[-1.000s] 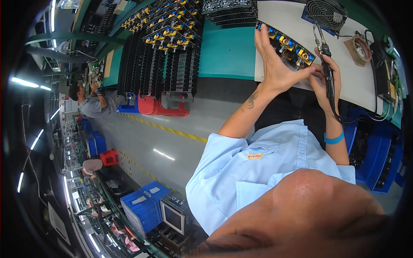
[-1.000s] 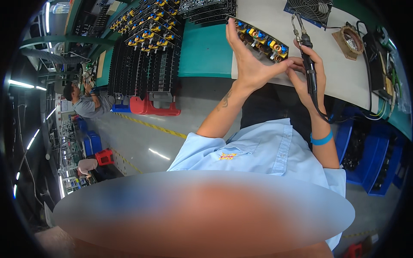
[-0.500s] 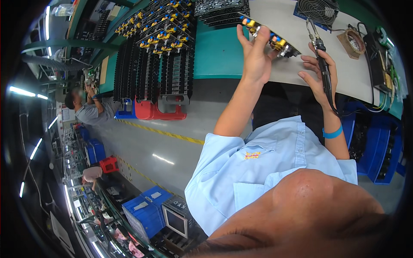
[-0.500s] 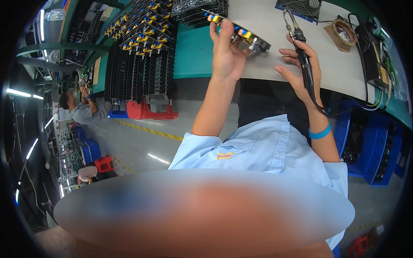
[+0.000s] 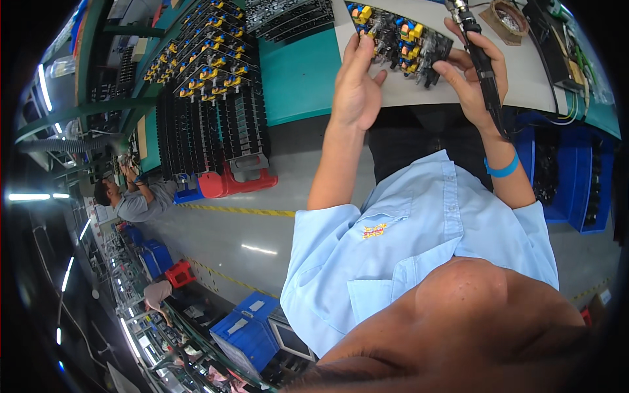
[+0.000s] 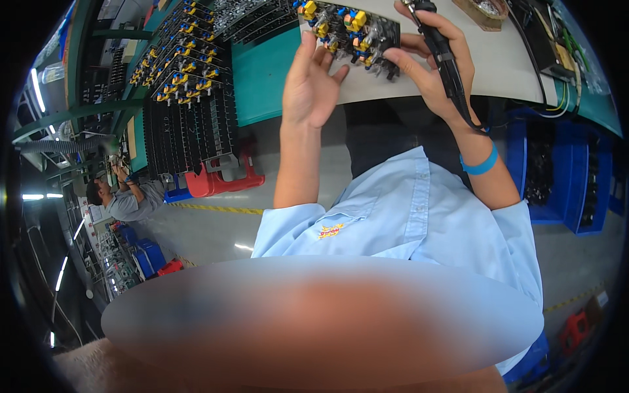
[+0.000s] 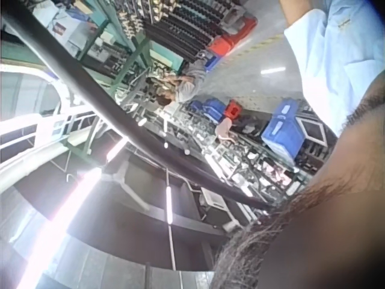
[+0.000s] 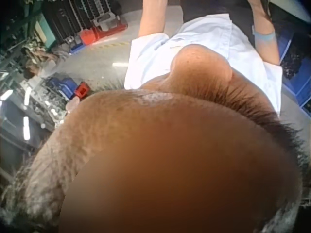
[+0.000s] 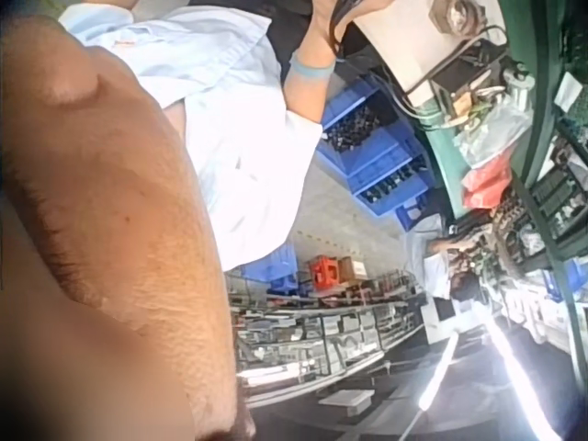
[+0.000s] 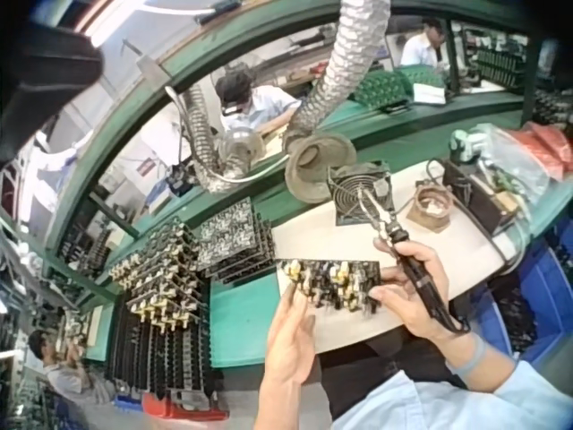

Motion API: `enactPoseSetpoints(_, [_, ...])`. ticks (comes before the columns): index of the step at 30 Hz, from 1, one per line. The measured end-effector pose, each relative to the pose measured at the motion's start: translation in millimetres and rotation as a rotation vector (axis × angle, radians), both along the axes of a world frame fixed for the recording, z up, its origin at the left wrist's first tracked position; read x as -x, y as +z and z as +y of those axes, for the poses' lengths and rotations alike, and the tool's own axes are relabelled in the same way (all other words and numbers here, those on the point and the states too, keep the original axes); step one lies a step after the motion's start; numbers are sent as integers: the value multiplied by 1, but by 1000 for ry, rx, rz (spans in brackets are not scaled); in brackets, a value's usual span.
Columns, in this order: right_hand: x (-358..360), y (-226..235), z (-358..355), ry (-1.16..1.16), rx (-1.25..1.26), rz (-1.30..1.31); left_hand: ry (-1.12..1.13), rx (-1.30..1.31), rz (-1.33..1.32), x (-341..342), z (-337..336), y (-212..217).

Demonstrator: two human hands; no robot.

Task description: Assembling and inspecting printed circuit boards at a manual assembly station, including trimming leads with nippers.

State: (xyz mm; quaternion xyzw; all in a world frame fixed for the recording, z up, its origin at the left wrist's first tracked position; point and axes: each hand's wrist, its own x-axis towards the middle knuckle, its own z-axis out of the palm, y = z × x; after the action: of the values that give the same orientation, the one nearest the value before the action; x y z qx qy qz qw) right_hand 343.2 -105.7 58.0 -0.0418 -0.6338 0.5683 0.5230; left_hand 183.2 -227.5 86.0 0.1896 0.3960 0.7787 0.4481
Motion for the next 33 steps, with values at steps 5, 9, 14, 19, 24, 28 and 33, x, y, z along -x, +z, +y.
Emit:
enactPoseSetpoints(5, [7,-14,13,-116,63,-53,40,82,416,4,-5,-12])
enactPoseSetpoints(9, [16,-19,13,-187,213,-27,352,112,1187,-14,18,-25])
enactPoseSetpoints(14, [16,-5,2,-81,235,-87,513,305,1350,-32,39,-30])
enactPoseSetpoints(19, [1,9,-30,-16,121,-25,580,235,1337,-37,31,-29])
enactPoseSetpoints(24, [-1,23,-50,-22,99,-109,499,39,1277,-24,5,-24])
enactPoseSetpoints(28, [5,23,-59,79,16,-75,628,208,1416,-9,-34,-4])
enactPoseSetpoints(33, [7,14,-54,-18,25,-137,786,389,1565,10,-63,11])
